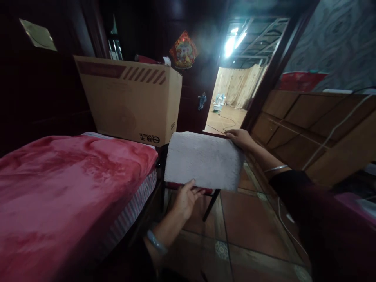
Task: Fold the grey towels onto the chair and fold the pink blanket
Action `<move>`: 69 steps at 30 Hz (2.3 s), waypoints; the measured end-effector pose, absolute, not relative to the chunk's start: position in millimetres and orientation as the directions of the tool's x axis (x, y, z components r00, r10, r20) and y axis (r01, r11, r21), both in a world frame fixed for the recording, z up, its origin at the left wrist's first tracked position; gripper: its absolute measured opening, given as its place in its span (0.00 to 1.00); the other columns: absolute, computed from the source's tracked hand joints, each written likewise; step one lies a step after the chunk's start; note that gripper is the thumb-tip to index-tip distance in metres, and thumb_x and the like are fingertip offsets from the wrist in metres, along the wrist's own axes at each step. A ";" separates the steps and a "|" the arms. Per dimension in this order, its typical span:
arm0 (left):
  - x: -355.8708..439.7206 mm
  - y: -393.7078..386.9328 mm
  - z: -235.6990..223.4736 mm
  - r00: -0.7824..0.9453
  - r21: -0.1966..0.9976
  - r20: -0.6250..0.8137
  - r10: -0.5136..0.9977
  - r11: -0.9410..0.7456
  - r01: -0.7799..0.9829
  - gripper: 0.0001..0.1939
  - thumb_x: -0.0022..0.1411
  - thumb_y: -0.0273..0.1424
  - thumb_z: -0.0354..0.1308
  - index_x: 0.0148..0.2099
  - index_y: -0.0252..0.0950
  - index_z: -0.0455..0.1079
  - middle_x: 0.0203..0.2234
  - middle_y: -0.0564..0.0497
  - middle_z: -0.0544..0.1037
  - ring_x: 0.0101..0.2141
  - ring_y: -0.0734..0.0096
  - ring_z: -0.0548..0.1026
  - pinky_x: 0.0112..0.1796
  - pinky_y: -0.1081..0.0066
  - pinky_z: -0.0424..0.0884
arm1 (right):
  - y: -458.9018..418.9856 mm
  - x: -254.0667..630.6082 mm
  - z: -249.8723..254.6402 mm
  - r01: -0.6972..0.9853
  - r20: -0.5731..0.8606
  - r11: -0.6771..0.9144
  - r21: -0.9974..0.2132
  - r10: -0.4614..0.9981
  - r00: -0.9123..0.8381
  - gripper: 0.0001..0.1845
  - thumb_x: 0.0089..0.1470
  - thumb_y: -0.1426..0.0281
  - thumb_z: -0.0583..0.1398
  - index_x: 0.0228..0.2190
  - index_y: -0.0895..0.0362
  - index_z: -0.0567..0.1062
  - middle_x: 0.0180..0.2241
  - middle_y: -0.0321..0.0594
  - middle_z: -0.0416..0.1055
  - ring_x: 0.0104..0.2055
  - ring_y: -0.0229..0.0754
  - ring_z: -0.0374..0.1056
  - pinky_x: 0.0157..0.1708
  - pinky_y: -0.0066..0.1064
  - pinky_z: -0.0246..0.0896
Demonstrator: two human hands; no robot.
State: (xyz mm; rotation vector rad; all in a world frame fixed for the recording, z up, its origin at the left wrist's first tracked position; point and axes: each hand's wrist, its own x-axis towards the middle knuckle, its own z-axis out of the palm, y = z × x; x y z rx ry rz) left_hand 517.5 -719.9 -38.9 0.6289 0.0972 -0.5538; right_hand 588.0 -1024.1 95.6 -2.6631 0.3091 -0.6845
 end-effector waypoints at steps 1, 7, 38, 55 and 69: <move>519.5 -718.1 -39.5 0.844 0.528 -0.256 -0.472 0.663 0.531 0.16 0.45 0.27 0.72 0.36 0.35 0.70 0.34 0.48 0.82 0.34 0.61 0.80 0.38 0.60 0.77 | -1027.7 575.9 88.5 -0.135 0.419 -0.890 -0.436 -0.333 0.845 0.19 0.58 0.63 0.58 0.43 0.58 0.84 0.44 0.46 0.82 0.50 0.51 0.75 0.51 0.37 0.66; 524.2 -715.2 -30.1 0.831 0.538 -0.269 -0.487 0.639 0.549 0.10 0.54 0.24 0.65 0.38 0.35 0.71 0.32 0.48 0.81 0.32 0.62 0.79 0.36 0.60 0.78 | -1030.5 525.5 54.4 -0.176 0.463 -0.806 -0.565 -0.486 0.742 0.23 0.60 0.56 0.53 0.28 0.58 0.80 0.31 0.43 0.78 0.41 0.51 0.75 0.40 0.34 0.66; 574.5 -666.4 -55.2 0.903 0.573 -0.267 -0.335 0.699 0.429 0.07 0.56 0.33 0.64 0.37 0.39 0.72 0.33 0.48 0.80 0.37 0.61 0.80 0.45 0.59 0.76 | -1001.0 505.5 23.4 0.033 0.297 -0.402 -0.915 -0.615 0.730 0.33 0.40 0.42 0.64 0.36 0.56 0.72 0.26 0.37 0.71 0.26 0.42 0.66 0.23 0.30 0.58; 654.4 -682.0 33.5 0.964 0.942 0.165 -0.209 0.323 -0.091 0.20 0.35 0.36 0.76 0.31 0.33 0.76 0.24 0.50 0.79 0.25 0.68 0.73 0.28 0.71 0.67 | -987.0 515.3 18.2 0.076 0.613 -0.691 -0.719 -0.578 0.540 0.30 0.49 0.52 0.57 0.48 0.56 0.75 0.33 0.41 0.72 0.33 0.46 0.64 0.36 0.38 0.64; 632.0 -725.5 84.1 0.610 0.717 0.664 -0.433 0.134 -0.685 0.28 0.37 0.25 0.77 0.44 0.41 0.77 0.55 0.41 0.75 0.69 0.42 0.54 0.68 0.52 0.41 | -933.9 551.0 69.0 0.003 0.612 -1.000 0.022 0.015 0.791 0.33 0.67 0.50 0.50 0.66 0.53 0.65 0.65 0.51 0.65 0.67 0.57 0.57 0.65 0.53 0.48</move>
